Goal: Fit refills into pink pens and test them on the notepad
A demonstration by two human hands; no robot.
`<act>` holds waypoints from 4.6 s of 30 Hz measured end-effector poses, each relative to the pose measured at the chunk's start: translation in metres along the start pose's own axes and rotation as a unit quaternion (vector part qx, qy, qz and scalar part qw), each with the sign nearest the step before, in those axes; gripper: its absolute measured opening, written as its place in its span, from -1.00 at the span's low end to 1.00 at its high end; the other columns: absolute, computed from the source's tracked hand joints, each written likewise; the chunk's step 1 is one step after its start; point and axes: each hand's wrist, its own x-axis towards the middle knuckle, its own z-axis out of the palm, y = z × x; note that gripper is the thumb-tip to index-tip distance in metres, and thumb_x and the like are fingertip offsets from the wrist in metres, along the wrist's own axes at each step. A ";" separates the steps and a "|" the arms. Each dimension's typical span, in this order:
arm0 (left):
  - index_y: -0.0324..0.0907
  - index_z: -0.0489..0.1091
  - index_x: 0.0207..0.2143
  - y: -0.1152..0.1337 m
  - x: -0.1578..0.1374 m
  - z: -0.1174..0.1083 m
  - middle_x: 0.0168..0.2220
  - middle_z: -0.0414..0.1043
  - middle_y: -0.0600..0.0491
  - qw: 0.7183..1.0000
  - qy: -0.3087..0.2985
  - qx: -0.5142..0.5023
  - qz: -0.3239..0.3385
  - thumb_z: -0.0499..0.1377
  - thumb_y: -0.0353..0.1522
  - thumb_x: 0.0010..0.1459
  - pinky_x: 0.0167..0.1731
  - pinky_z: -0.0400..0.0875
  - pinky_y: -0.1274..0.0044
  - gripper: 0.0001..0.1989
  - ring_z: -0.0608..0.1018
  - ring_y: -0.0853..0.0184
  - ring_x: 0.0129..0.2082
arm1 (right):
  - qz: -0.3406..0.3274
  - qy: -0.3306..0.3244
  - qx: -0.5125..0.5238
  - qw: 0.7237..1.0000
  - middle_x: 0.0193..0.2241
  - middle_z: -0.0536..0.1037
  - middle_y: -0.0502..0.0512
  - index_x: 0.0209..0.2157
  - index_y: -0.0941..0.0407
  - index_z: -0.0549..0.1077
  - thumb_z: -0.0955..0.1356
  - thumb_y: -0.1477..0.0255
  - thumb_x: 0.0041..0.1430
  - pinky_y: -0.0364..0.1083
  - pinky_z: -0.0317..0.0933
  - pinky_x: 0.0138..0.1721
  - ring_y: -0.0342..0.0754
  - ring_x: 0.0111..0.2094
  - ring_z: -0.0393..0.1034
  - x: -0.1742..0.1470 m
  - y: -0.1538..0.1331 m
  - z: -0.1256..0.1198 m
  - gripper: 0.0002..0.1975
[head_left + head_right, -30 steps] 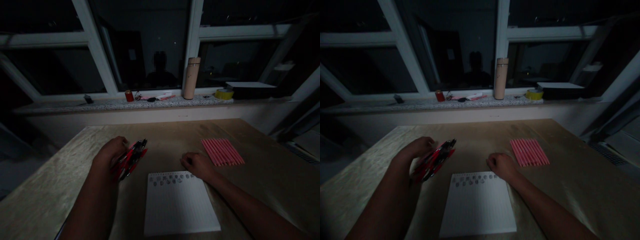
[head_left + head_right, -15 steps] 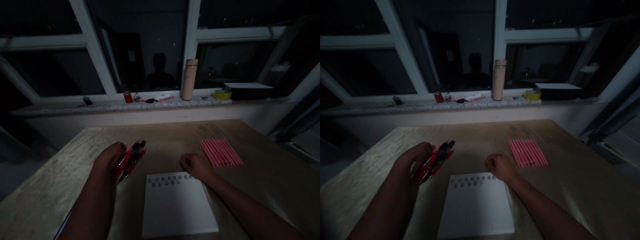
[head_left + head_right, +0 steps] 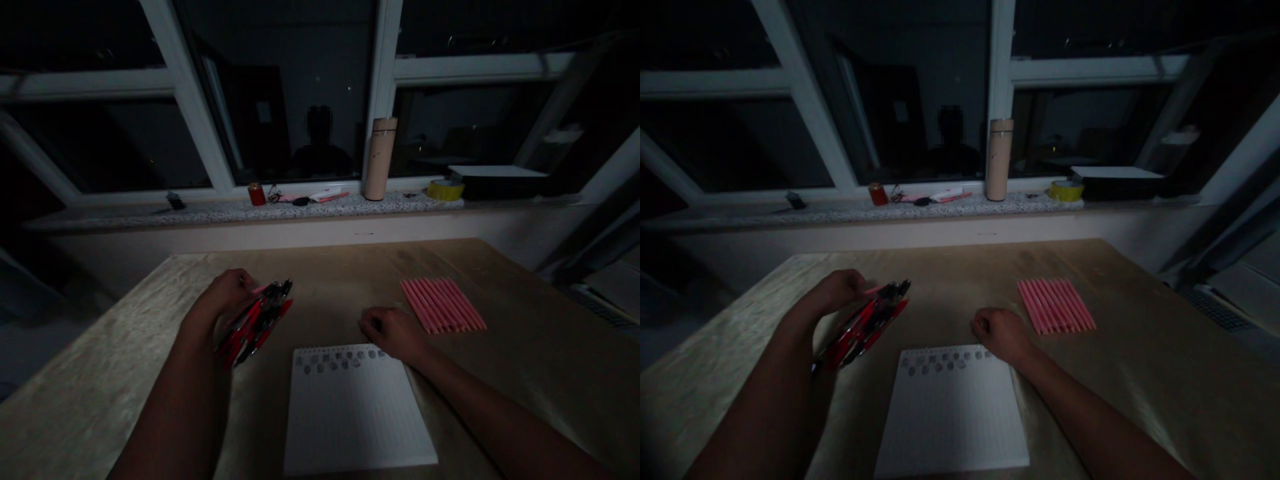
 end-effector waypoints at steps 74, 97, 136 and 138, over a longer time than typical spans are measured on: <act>-0.24 0.33 -0.26 0.132 -0.078 0.098 -0.55 0.43 0.10 0.837 -0.349 -0.370 0.202 0.16 -0.37 -0.03 -0.58 0.22 0.62 -0.76 0.43 0.45 -0.60 | 0.125 0.087 0.823 0.547 -0.72 -0.03 -0.13 -0.70 0.07 0.09 0.15 0.05 0.08 -0.09 0.03 -0.53 -0.17 -0.66 -0.14 0.000 -0.024 -0.032 -0.54; -0.29 0.40 -0.38 0.081 -0.025 0.134 -0.53 0.41 0.07 0.774 -0.238 -0.586 0.003 0.30 -0.16 -0.16 -0.59 0.25 0.61 -0.61 0.38 0.49 -0.63 | 0.163 0.158 0.840 0.492 -0.68 0.27 -0.01 -0.64 0.06 0.19 0.16 0.20 0.05 0.01 0.24 -0.28 -0.06 -0.52 0.27 0.059 -0.005 0.020 -0.69; -0.25 0.45 -0.42 0.069 -0.016 0.139 -0.53 0.44 0.07 0.840 -0.079 -0.533 0.057 0.23 -0.20 -0.11 -0.52 0.23 0.60 -0.71 0.38 0.46 -0.59 | 0.143 0.068 0.509 0.846 -0.74 0.32 -0.09 -0.58 0.14 0.36 0.42 0.15 -0.08 -0.22 -0.04 -0.72 -0.24 -0.75 0.10 0.059 0.013 0.013 -0.66; -0.25 0.43 -0.42 0.071 -0.018 0.139 -0.54 0.43 0.07 0.851 -0.080 -0.515 0.066 0.21 -0.19 -0.09 -0.53 0.23 0.60 -0.71 0.37 0.46 -0.60 | 0.146 0.079 0.494 0.854 -0.77 0.25 -0.14 -0.57 0.14 0.35 0.41 0.12 -0.09 -0.22 -0.12 -0.74 -0.27 -0.77 0.02 0.056 0.008 0.011 -0.63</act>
